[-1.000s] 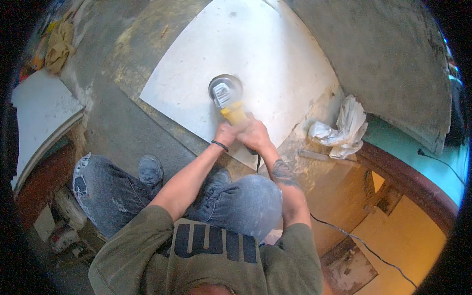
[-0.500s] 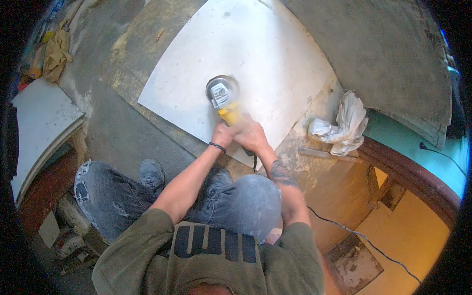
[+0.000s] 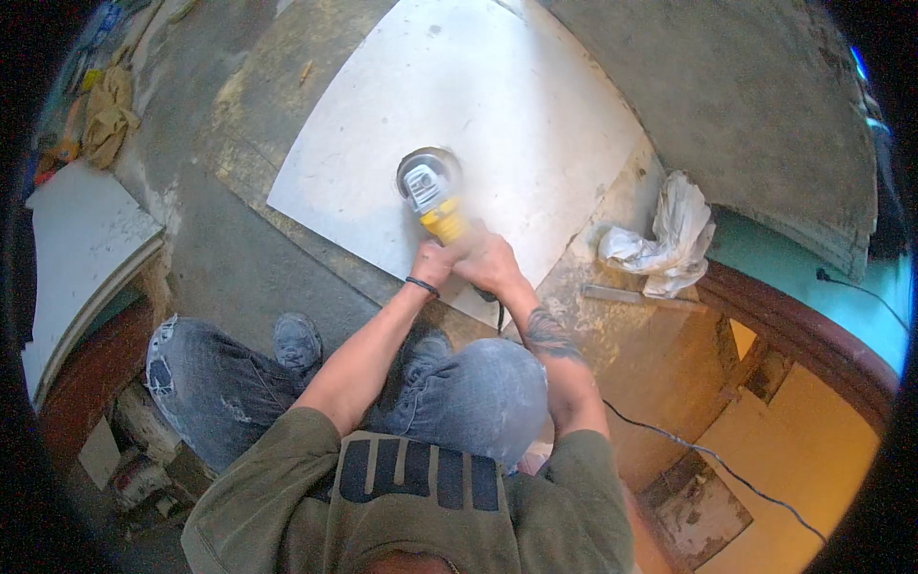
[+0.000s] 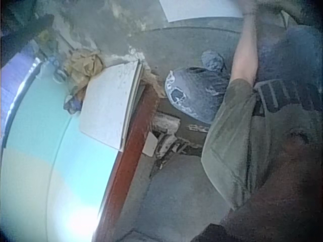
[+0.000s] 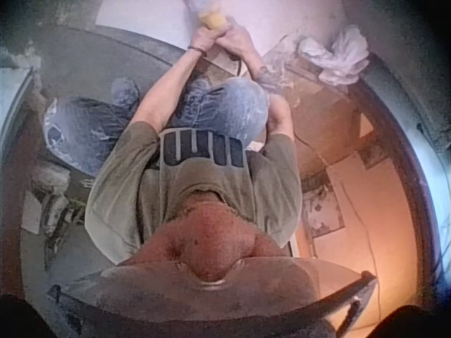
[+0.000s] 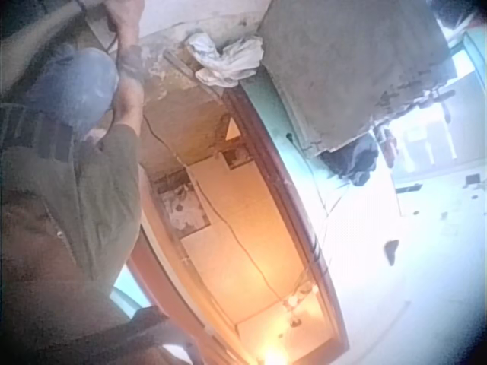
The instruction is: The person picks up a white floor tile with a pre-cut center hole and uses an angle grinder to enlarge and smooth the circular opening while kneeling on the floor. Afterward, they place the modified tile onto the concrete floor to check its fit around a plumbing pipe and then apply mortar to the floor using a trowel.
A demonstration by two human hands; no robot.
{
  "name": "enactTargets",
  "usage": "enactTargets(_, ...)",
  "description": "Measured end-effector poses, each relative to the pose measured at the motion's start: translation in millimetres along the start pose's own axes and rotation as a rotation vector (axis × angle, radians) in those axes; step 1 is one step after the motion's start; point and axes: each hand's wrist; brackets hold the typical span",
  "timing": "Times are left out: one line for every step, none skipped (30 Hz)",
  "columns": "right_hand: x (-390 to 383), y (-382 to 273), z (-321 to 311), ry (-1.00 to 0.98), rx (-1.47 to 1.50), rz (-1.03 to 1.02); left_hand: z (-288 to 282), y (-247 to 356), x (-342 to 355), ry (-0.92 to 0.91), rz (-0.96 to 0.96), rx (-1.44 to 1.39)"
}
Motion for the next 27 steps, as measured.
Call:
enactTargets(-1, 1, 0, 0.014, -0.02, -0.031, 0, 0, -1, 0.003, 0.013, -0.014)
enactTargets(-3, 1, 0, 0.027, -0.041, -0.062, 0, 0, -1, -0.001, 0.011, -0.016)
enactTargets(-4, 2, 0, 0.029, -0.042, -0.058, -2, 1, -1, -0.022, -0.016, -0.009)
enactTargets(-4, 1, 2, -0.009, -0.053, -0.015, -4, 6, -1, -0.04, -0.04, 0.003)
enactTargets(-3, 1, 3, -0.047, -0.063, 0.029, -4, 10, -1, -0.039, -0.039, 0.006)
enactTargets(-4, 1, 4, -0.047, -0.06, 0.027, -5, 15, -1, -0.066, -0.043, 0.105)
enactTargets(-7, -2, 5, -0.013, -0.02, 0.046, -6, 17, -1, -0.094, -0.044, 0.205)
enactTargets(-8, -4, 5, 0.021, 0.021, 0.065, -5, 16, -1, -0.094, -0.041, 0.209)
enactTargets(-7, -2, 7, 0.023, 0.025, 0.062, -4, 14, -1, -0.068, -0.016, 0.201)
enactTargets(-6, 1, 9, 0.043, 0.06, 0.039, -2, 11, -1, -0.047, 0.007, 0.188)
enactTargets(-6, 4, 10, 0.064, 0.095, 0.016, -2, 8, 0, -0.051, 0.008, 0.188)
enactTargets(-4, 8, 10, 0.067, 0.095, 0.017, -3, 5, 0, -0.034, 0.012, 0.167)
enactTargets(-2, 7, 9, 0.04, 0.057, 0.041, -3, 5, -1, -0.014, 0.011, 0.145)
enactTargets(-1, 7, 8, 0.012, 0.018, 0.064, -2, 5, -1, -0.015, 0.009, 0.145)
enactTargets(-2, 9, 9, 0.012, 0.018, 0.067, -2, 5, -2, -0.032, -0.027, 0.101)
enactTargets(-2, 10, 9, 0.019, 0.039, 0.041, -2, 7, -1, -0.046, -0.06, 0.057)
enactTargets(-2, 11, 10, 0.027, 0.061, 0.016, -2, 8, -1, -0.045, -0.059, 0.058)
enactTargets(-2, 12, 10, 0.027, 0.06, 0.015, -1, 8, -1, -0.044, -0.022, 0.077)
enactTargets(-2, 12, 10, 0.026, 0.077, 0.039, -1, 10, -2, -0.043, 0.014, 0.097)
enactTargets(-2, 12, 10, 0.025, 0.094, 0.064, 0, 11, -2, -0.042, 0.014, 0.097)
enactTargets(-3, 12, 9, 0.025, 0.095, 0.064, 0, 12, -2, -0.041, 0.008, 0.079)
enactTargets(-3, 9, 6, 0.02, 0.087, -0.002, 0, 11, -2, -0.039, 0.003, 0.06)
enactTargets(-4, 7, 5, 0.015, 0.08, -0.067, -1, 8, -2, -0.037, 0.004, 0.06)
enactTargets(-3, 6, 6, 0.014, 0.079, -0.069, -2, 7, -2, -0.023, 0.005, 0.056)
enactTargets(-3, 7, 6, 0.012, 0.067, -0.036, 0, 7, -1, -0.014, 0.007, 0.05)
enactTargets(-3, 8, 5, 0.011, 0.055, -0.003, 1, 6, 0, -0.018, 0.01, 0.046)
enactTargets(-2, 9, 5, 0.015, 0.051, -0.003, 1, 6, 1, -0.017, -0.001, 0.096)
Point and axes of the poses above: each hand's wrist, its own x-axis towards the middle knuckle, its own z-axis out of the palm, y = z × x, and after that the axes turned 3 degrees about z, right-handed
